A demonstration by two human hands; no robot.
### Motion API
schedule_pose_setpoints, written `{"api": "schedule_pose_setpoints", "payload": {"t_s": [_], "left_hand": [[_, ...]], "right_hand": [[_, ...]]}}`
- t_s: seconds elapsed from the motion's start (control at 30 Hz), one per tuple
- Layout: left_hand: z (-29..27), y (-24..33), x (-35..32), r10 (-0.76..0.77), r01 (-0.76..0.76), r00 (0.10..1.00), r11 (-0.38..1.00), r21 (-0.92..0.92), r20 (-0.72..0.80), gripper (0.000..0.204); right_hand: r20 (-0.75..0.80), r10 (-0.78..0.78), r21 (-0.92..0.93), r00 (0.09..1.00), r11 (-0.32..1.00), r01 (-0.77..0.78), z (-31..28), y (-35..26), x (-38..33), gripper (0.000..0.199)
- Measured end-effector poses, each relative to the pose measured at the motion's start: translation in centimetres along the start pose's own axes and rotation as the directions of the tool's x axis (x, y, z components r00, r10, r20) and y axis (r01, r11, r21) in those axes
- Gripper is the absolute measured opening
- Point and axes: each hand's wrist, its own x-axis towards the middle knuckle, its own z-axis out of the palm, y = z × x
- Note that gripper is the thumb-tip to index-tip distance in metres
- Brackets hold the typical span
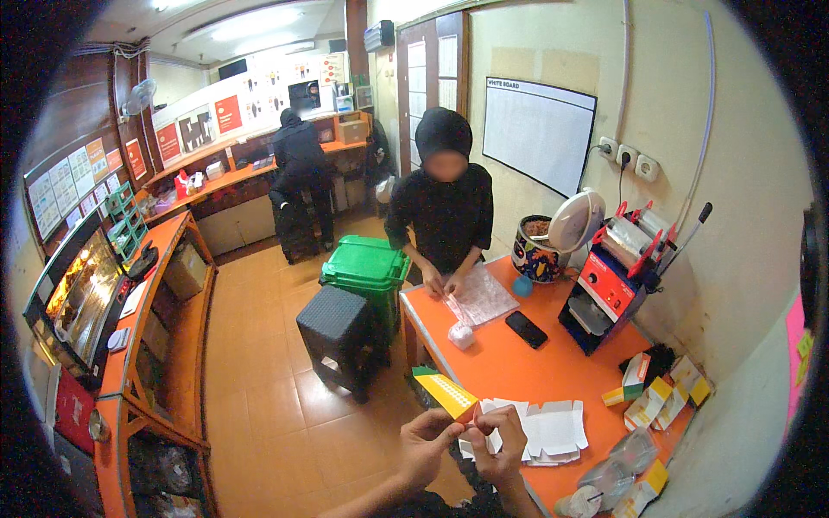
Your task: The person folds small rectangular cardboard boxes at a counter. They repeatedly pick up flat pieces, fold them into box shapes, and place them on the counter. Another person is visible in the background working at a separate desk.
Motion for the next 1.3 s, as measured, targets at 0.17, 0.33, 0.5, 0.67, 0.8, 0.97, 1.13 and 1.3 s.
{"api": "schedule_pose_setpoints", "payload": {"t_s": [0.17,0.33,0.5,0.67,0.8,0.97,1.13,1.3], "left_hand": [[0.4,-0.9,0.0,0.137,-0.135,0.99,0.989,-0.055,0.026,0.009],[0.2,-0.5,-0.1,0.121,-0.121,0.993,0.993,0.006,0.01,0.008],[1.0,0.8,-0.2,0.072,-0.074,0.991,0.997,-0.018,-0.109,0.01],[0.9,1.3,-0.6,0.086,-0.066,0.99,0.983,0.173,-0.112,0.026],[0.0,0.7,0.4,0.461,-0.529,0.843,0.624,0.575,0.276,0.055],[-1.2,-0.7,3.4,0.258,-0.716,0.698,0.234,0.658,0.668,0.094],[-2.4,-2.3,3.5,0.681,-0.805,0.541,0.251,0.537,0.493,0.067],[-1.7,-1.5,1.5,0.721,-0.726,0.622,0.387,0.569,0.304,0.028]], "right_hand": [[-0.145,-0.033,-0.119,0.989,0.993,0.016,1.1,-0.5,0.1,0.01],[-0.106,-0.006,-0.154,0.994,0.988,-0.01,0.7,-0.9,0.3,0.01],[0.127,-0.08,-0.171,0.989,0.98,0.102,-0.1,-0.8,0.5,0.023],[0.299,-0.077,-0.17,0.951,0.976,0.133,0.7,-0.7,0.2,0.056],[0.33,0.176,-0.096,0.928,0.984,-0.152,-0.1,-0.3,0.1,0.048],[0.201,0.311,0.034,0.929,0.945,-0.324,-1.4,0.7,0.3,0.04],[0.119,0.423,0.188,0.898,0.879,-0.439,0.1,0.9,-0.5,0.023],[-0.032,0.485,0.227,0.874,0.855,-0.466,0.8,0.5,-0.4,0.014]]}}
